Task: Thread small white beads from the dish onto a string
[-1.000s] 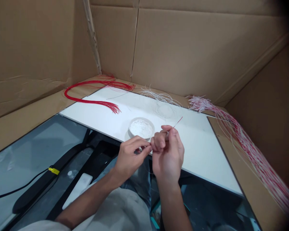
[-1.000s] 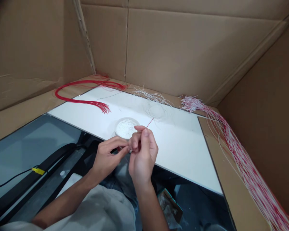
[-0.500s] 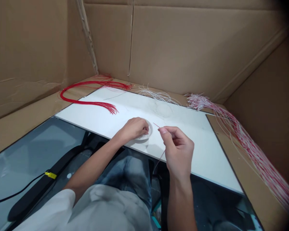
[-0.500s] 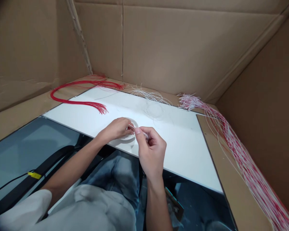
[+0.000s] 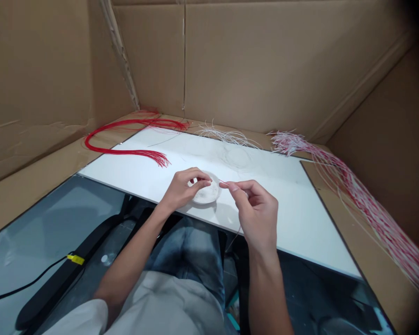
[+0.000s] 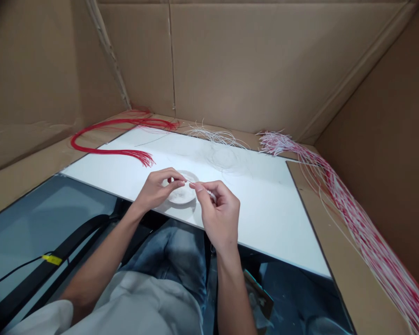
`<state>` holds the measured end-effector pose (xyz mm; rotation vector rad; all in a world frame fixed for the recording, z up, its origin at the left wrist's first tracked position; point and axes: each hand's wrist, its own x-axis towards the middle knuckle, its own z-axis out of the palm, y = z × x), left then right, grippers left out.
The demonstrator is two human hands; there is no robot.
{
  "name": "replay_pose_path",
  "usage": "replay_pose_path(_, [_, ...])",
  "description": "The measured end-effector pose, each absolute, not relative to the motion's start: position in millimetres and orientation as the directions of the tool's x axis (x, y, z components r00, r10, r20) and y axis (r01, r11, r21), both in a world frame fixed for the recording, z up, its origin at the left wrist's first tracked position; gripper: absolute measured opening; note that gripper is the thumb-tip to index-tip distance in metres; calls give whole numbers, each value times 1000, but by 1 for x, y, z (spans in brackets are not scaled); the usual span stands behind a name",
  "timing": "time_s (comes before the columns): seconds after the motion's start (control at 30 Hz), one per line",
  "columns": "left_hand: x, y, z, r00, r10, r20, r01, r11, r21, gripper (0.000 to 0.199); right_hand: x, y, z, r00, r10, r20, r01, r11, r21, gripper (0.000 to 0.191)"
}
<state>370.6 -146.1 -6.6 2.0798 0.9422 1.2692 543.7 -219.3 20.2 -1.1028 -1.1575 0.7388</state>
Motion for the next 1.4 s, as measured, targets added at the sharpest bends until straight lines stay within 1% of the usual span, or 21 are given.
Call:
replay_pose_path(0.1, [373,-159,-12,161,802,575,96,-593,800,14,539,-221,19,241,908,342,47,342,-939,14])
replay_pose_path(0.2, [376,-169,-13,88,805,587,-20,-587,809,20,533,-224,18,219,908,357,33,359,-933,13])
replay_pose_path(0.43, [380,-180,-5,14,798,603,-227,-585,779,10,525,-235,21,196,878,436,41,437,-899,12])
replay_pose_path(0.53, [381,-183,-4,25,805,593,-313,-557,769,8,523,-240,23,188,859,476,65,472,-879,11])
replay_pose_path(0.63, [382,-186,-3,43,811,584,-364,-531,765,6,522,-244,25,196,843,501,89,493,-865,11])
replay_pose_path(0.9, [380,-186,-2,34,810,586,-359,-537,764,7,521,-244,27,197,839,507,102,497,-862,10])
replay_pose_path(1.13, [379,-187,-3,26,767,642,-298,-607,737,4,523,-248,29,194,847,495,103,484,-869,13])
replay_pose_path(1.3, [377,-182,-6,25,736,676,-182,-662,727,4,522,-244,25,206,872,444,79,438,-896,12])
replay_pose_path(1.4, [374,-171,-7,77,723,687,-88,-681,727,4,523,-231,18,222,897,382,29,385,-922,11])
